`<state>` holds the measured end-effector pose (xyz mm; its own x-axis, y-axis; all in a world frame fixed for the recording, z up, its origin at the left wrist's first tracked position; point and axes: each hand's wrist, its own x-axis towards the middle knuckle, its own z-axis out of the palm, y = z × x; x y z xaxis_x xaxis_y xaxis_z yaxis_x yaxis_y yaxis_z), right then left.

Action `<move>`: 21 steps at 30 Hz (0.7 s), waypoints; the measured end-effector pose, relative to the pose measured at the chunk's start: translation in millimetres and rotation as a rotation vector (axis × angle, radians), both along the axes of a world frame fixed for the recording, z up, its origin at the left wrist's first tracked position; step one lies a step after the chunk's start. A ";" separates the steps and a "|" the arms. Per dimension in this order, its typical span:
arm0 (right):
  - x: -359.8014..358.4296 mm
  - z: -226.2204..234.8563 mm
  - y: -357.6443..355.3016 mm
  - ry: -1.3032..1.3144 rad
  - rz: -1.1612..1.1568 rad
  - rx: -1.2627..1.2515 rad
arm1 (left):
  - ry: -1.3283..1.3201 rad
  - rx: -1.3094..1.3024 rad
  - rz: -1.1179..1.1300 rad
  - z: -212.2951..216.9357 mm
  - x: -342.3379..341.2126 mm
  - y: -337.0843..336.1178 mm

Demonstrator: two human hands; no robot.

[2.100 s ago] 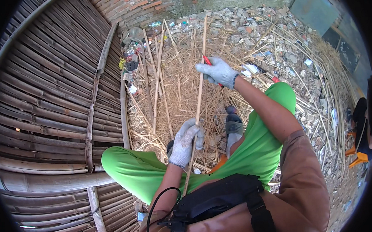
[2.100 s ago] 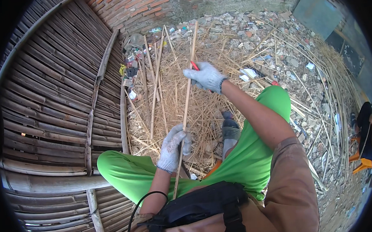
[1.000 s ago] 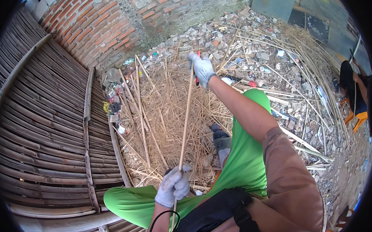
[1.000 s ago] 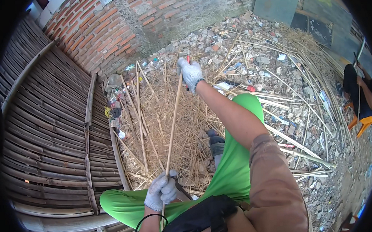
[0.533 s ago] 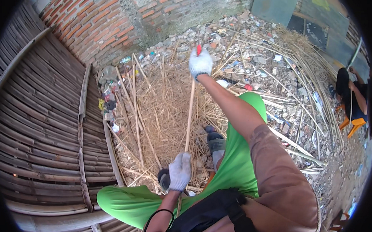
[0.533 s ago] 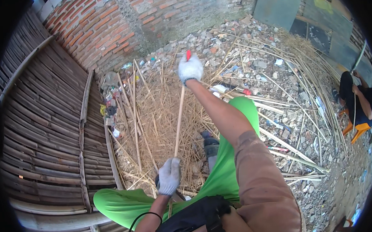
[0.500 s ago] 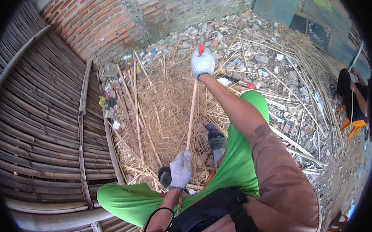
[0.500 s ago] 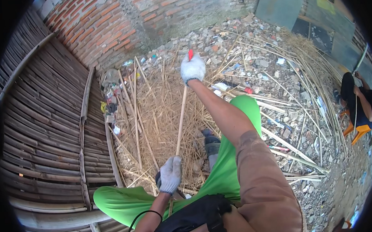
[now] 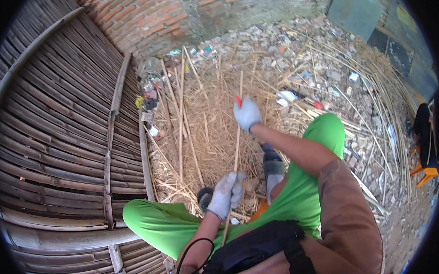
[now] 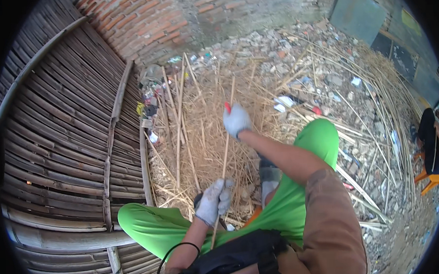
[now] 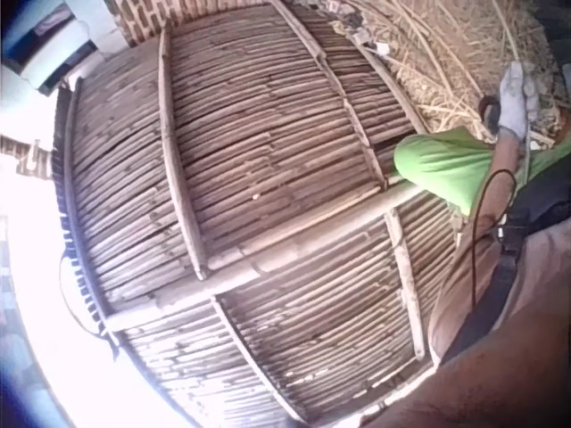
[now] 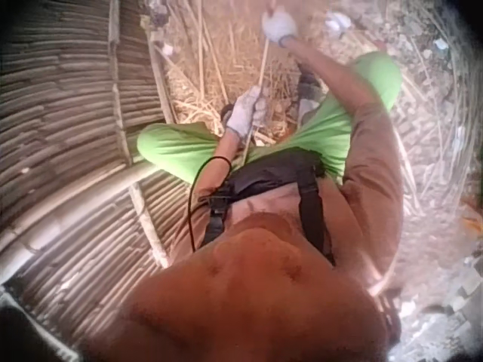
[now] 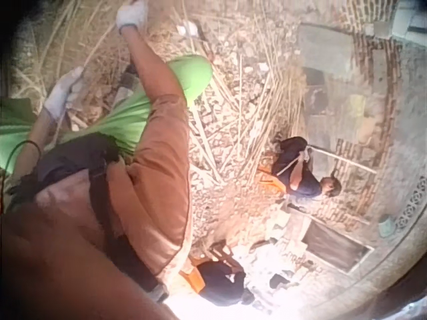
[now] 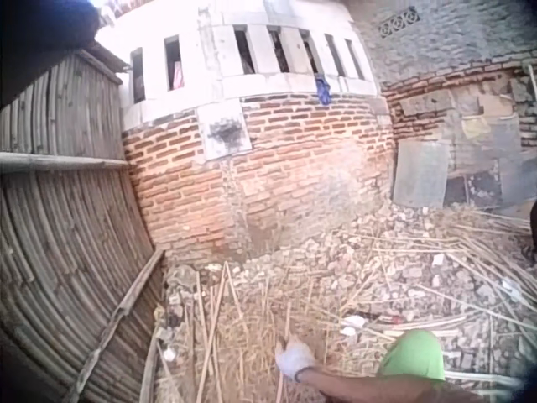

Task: The person uses a small hand blade to shave and thin down long, thin bamboo strips while sitting on the ground. The person repeatedly runs the blade along the length of a strip, removing thin layers of wood.

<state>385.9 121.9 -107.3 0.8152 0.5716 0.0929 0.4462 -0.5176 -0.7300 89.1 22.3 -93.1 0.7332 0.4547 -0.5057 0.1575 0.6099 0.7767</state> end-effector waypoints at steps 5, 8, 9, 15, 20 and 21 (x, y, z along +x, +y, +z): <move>-16.7 -12.7 2.4 0.021 0.024 -0.031 | 0.276 1.106 0.014 -24.0 0.0 -14.0; 3.7 -9.7 20.7 0.041 -0.040 0.057 | 0.215 0.842 0.005 -29.9 -6.8 -18.3; 21.2 -3.0 24.5 0.087 -0.079 0.145 | 0.136 0.723 0.020 -28.0 -6.1 -19.2; 117.5 28.3 27.0 0.553 -0.188 0.759 | -0.257 -0.242 -0.109 10.4 -14.0 -18.4; 138.8 33.2 18.0 0.294 -0.120 0.603 | -0.343 -0.327 -0.188 17.2 -7.1 -23.3; 153.4 26.4 7.7 0.233 -0.116 0.521 | -0.322 -0.338 -0.219 20.2 0.7 -27.7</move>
